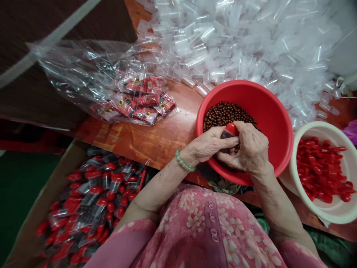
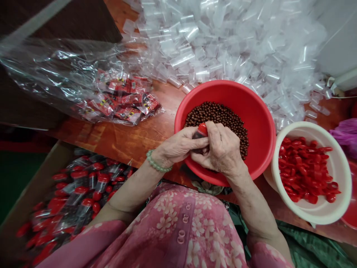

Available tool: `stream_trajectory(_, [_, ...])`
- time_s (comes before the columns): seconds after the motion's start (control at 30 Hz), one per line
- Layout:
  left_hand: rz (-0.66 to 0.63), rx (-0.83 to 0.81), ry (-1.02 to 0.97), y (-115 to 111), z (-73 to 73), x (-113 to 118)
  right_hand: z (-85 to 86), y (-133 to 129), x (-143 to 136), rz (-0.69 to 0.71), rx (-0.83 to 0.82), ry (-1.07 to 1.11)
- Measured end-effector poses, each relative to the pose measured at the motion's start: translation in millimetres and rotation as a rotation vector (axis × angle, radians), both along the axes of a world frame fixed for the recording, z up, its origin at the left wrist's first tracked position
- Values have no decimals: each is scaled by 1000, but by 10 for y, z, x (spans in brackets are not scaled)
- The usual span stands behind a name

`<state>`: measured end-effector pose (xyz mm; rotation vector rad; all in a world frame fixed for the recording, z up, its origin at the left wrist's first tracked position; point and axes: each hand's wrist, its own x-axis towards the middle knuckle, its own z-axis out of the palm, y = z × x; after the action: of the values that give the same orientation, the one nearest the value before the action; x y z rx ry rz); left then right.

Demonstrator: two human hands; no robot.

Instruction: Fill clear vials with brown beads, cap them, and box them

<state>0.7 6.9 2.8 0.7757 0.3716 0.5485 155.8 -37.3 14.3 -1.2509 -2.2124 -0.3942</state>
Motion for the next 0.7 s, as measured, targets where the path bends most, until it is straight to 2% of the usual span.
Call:
stream_trajectory(0.27, [19, -20, 12, -2, -8, 3, -37, -53, -75, -64, -44, 45])
stream_trajectory(0.47, [118, -168, 5, 19, 50, 110, -86, -77, -40, -50, -208, 143])
stream_trajectory(0.57, [138, -171, 36, 36, 43, 148, -60, -87, -24, -9, -191, 130])
stream_trajectory(0.7, [155, -169, 110, 34, 0, 181, -31, -99, -21, -25, -138, 40])
